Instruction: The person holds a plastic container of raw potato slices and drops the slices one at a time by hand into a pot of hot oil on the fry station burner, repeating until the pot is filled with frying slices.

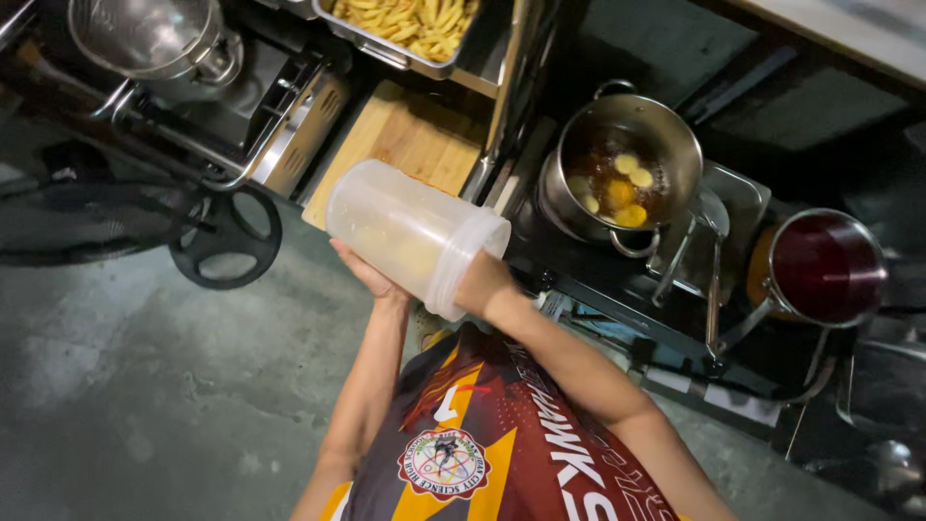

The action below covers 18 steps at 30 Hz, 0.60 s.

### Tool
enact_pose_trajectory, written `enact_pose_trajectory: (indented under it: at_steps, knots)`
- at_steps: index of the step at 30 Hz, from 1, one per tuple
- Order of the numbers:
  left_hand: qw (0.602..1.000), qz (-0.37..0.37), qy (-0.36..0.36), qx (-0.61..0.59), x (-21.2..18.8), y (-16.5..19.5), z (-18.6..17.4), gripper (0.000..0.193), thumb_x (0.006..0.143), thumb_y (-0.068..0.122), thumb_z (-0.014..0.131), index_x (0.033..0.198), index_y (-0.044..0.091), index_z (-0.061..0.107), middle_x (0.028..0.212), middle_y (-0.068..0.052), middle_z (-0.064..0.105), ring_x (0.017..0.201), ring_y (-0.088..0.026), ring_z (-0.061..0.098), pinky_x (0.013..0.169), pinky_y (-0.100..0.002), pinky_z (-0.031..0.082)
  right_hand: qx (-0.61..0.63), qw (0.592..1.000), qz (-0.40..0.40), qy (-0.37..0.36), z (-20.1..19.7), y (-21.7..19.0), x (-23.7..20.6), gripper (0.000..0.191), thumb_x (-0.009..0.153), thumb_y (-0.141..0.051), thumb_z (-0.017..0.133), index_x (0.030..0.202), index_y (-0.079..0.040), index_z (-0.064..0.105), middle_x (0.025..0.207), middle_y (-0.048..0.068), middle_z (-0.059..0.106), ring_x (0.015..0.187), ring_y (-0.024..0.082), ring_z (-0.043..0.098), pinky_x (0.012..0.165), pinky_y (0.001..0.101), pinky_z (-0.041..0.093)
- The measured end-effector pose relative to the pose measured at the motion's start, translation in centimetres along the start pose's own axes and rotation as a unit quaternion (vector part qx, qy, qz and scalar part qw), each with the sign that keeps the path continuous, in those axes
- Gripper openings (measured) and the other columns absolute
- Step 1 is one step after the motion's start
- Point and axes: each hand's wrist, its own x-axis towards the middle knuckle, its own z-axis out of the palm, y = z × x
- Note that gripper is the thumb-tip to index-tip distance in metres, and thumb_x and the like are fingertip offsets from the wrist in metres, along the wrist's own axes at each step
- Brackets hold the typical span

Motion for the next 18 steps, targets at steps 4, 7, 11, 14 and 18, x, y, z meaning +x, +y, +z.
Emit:
enact_pose_trajectory:
  at_steps: [4, 7, 11, 14, 18]
  knots:
    - [0.999, 0.035, -0.01, 0.037, 0.1, -0.1, 0.0, 0.085, 0.097, 0.074, 0.041, 0.155, 0.012, 0.04, 0.155, -0.008, 0.049, 0.139, -0.028, 0.051, 0.119, -0.046, 0.042, 0.033, 0.985, -0.109, 0.132, 3.4, 1.5, 0.7, 0.03, 0.092, -0.029, 0.066, 0.112, -0.006, 0.071, 0.111, 0.017, 0.071, 0.107, 0.039, 0.067, 0.097, 0.0499, 0.054]
    - [0.999, 0.037, -0.02, 0.033, 0.1, -0.1, -0.4, 0.085, 0.097, 0.073, 0.044, 0.155, 0.012, 0.04, 0.154, -0.008, 0.05, 0.139, -0.028, 0.051, 0.119, -0.047, 0.043, -0.062, 0.99, -0.09, 0.089, 4.5, 2.3, 0.5, 0.031, 0.086, -0.029, 0.067, 0.108, -0.007, 0.073, 0.108, 0.019, 0.072, 0.101, 0.04, 0.068, 0.09, 0.0498, 0.052]
    - [0.999, 0.031, -0.022, 0.035, -0.1, -0.1, -0.9, 0.085, 0.097, 0.073, 0.045, 0.156, 0.011, 0.041, 0.155, -0.008, 0.05, 0.14, -0.028, 0.052, 0.119, -0.047, 0.043, -0.029, 0.993, -0.074, 0.089, 5.7, 1.8, 0.6, 0.031, 0.086, -0.028, 0.068, 0.109, -0.007, 0.072, 0.107, 0.019, 0.072, 0.1, 0.04, 0.068, 0.09, 0.049, 0.053]
    - [0.999, 0.031, -0.009, 0.038, -0.4, -0.1, -0.8, 0.084, 0.096, 0.073, 0.045, 0.155, 0.013, 0.041, 0.155, -0.008, 0.049, 0.14, -0.028, 0.051, 0.119, -0.047, 0.043, -0.031, 0.993, -0.075, 0.085, 6.1, 1.3, 1.0, 0.031, 0.087, -0.027, 0.068, 0.109, -0.007, 0.072, 0.106, 0.019, 0.071, 0.099, 0.04, 0.068, 0.089, 0.0486, 0.053]
    - [0.999, 0.021, 0.006, 0.045, -0.6, -0.1, -0.7, 0.086, 0.095, 0.074, 0.044, 0.155, 0.012, 0.04, 0.155, -0.008, 0.049, 0.14, -0.029, 0.051, 0.119, -0.047, 0.043, -0.028, 0.994, -0.075, 0.078, 6.4, 1.1, 1.6, 0.031, 0.087, -0.026, 0.069, 0.11, -0.007, 0.071, 0.105, 0.019, 0.071, 0.098, 0.039, 0.068, 0.088, 0.048, 0.054]
